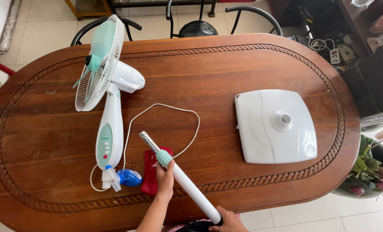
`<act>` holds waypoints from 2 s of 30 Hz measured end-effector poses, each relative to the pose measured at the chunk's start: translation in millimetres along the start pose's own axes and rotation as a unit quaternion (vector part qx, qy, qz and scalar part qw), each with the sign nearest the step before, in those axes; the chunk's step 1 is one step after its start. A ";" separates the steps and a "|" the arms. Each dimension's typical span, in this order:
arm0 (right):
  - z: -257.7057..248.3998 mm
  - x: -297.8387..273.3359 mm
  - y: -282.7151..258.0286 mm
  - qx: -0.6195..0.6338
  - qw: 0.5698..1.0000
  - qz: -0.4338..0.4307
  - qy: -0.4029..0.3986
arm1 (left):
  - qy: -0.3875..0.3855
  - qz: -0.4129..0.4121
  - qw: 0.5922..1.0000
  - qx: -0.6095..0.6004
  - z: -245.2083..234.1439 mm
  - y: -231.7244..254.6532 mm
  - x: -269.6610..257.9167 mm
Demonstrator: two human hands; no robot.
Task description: The person disassembles a table fan on a wooden table, removing the base, stand, and fan blade. They then spray the fan blade with a cleaning solution and wipe it with a red cloth.
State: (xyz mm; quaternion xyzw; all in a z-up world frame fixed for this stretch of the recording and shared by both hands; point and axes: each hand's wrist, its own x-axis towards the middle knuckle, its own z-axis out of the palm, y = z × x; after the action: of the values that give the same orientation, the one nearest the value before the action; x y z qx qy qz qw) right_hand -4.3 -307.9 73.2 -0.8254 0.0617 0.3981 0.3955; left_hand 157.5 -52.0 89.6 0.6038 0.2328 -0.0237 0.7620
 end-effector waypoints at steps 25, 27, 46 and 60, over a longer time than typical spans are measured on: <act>16.2 32.1 -72.2 0.192 0.966 -0.147 -0.092 | -0.254 -0.100 0.959 0.073 0.0 -46.1 -72.3; -14.5 32.5 -74.1 0.167 0.964 -0.154 -0.140 | -0.264 -0.066 0.960 0.071 -8.2 -38.0 -65.7; -150.7 77.1 -71.1 0.680 0.652 -0.057 0.330 | -0.311 -0.108 0.767 0.550 -52.2 6.1 -111.2; -250.6 98.9 -77.8 0.495 0.824 -0.121 0.250 | -0.229 -0.074 0.858 0.455 -1.5 -24.9 -107.3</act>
State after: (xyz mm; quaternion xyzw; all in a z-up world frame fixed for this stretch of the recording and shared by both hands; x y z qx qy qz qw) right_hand 247.4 -409.8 143.1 -0.5910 0.2463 0.0433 0.7669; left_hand 53.6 -83.6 107.8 0.8417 0.0591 -0.3206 0.4305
